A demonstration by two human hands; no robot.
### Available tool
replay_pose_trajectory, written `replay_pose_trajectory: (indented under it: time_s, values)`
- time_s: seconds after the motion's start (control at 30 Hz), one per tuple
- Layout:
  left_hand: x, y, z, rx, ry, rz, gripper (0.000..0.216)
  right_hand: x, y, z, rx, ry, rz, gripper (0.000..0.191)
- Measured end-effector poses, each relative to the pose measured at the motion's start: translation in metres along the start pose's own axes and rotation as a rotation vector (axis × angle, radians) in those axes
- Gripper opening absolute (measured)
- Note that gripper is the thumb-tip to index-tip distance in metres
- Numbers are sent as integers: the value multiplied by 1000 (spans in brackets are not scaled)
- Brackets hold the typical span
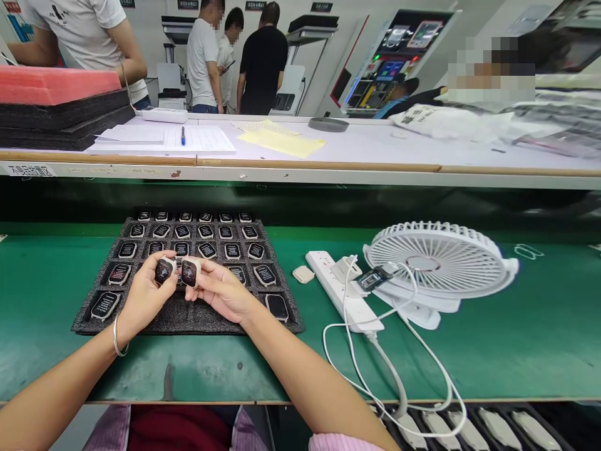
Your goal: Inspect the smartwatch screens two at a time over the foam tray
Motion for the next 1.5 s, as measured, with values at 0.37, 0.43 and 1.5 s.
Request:
replay_pose_trajectory:
  time_s: [0.37,0.43,1.5]
  values:
    - [-1,0,-2,-26,54,2,39,-1,-2,0,25,-31,37,45]
    - [-1,0,-2,-19,47,6,39,-1,-2,0,22,-26,35,46]
    - [-1,2,2,-36,50,8,37,0,0,-1,11,-21,33,46]
Point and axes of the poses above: each hand's wrist, its own y-axis towards the middle knuckle, its own x-axis out of the back of the hand, z = x × y, the point moved 6 cm from there along y, towards the middle knuckle, and after that the axes turned 14 degrees about -y, right-handed, at the moved point
